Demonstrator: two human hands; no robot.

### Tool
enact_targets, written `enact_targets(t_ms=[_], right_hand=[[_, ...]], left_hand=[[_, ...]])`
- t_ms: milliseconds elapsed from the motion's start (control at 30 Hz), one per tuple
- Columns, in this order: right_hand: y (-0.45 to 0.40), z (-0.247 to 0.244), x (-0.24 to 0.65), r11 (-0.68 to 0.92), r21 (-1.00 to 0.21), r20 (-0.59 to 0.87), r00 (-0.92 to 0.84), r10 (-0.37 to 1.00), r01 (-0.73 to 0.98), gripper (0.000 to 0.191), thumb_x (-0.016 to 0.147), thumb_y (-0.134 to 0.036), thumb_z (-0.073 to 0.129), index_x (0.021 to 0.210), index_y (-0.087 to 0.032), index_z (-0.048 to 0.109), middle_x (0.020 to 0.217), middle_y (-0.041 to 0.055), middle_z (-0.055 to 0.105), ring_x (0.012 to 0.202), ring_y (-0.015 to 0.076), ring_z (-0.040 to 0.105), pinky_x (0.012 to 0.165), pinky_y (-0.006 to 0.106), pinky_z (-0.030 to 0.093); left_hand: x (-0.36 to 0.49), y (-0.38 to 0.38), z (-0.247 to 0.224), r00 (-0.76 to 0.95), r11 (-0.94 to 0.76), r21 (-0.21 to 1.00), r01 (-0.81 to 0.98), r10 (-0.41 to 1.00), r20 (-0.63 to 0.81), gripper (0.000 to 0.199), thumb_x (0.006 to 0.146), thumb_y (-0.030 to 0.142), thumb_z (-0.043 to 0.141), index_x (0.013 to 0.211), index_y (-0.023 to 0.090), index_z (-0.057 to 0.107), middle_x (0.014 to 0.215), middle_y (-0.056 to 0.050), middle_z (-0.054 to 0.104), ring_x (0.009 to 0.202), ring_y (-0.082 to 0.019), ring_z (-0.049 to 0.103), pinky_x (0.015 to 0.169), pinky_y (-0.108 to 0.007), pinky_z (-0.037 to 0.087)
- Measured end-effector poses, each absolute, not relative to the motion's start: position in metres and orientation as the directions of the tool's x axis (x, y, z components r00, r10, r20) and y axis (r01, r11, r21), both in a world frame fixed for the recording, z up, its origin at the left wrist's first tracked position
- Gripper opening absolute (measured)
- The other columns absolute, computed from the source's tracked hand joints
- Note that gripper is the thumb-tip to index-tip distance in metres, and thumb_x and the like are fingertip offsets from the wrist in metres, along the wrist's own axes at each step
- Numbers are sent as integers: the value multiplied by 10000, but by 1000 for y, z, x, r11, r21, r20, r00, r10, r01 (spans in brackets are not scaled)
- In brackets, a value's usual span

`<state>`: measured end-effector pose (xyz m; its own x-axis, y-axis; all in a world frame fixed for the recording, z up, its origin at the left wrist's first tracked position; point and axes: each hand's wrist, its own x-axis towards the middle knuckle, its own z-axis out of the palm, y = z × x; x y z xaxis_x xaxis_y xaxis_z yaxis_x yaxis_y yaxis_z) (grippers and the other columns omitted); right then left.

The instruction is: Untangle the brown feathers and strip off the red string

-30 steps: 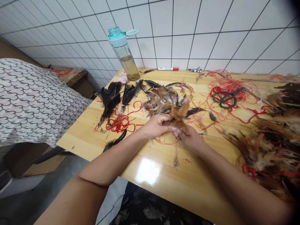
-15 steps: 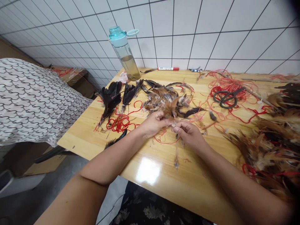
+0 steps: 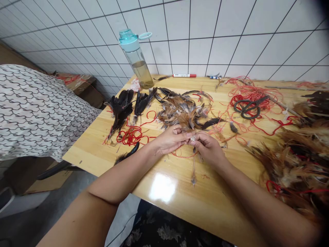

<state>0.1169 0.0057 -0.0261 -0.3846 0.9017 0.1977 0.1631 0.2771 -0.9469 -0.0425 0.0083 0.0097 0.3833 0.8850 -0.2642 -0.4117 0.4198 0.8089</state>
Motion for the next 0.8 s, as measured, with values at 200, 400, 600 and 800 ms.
enact_targets(t_ms=[200,400,600,800], right_hand=[[4,-26,117,278,-935,170,-406,898,221,159,821,-268,548,673,-213,572,767,35,576,741,176,534,689,319,435],[4,-24,117,314,-925,199,-431,880,215,159,828,-270,546,683,-211,578,763,33,573,744,171,540,701,318,434],[7,-19,121,196,-966,112,-413,904,167,211,848,-346,522,707,-204,589,686,9,542,680,150,521,637,286,422],[9,-23,119,277,-951,195,-435,879,134,160,827,-292,566,702,-202,609,770,27,602,771,163,561,731,309,445]], left_hand=[[-43,8,10,409,407,833,-374,879,-246,360,549,288,864,768,103,647,672,-2,622,614,-67,572,614,-209,451],[-47,8,11,449,415,852,-320,858,-249,361,575,307,849,777,97,636,641,11,604,587,-62,558,604,-219,432],[-53,12,12,366,365,845,-390,904,-221,328,598,268,842,779,101,625,690,2,612,586,-46,540,551,-185,404],[-47,8,11,408,414,831,-372,877,-254,340,601,270,840,787,81,627,670,-3,611,593,-56,554,571,-190,416]])
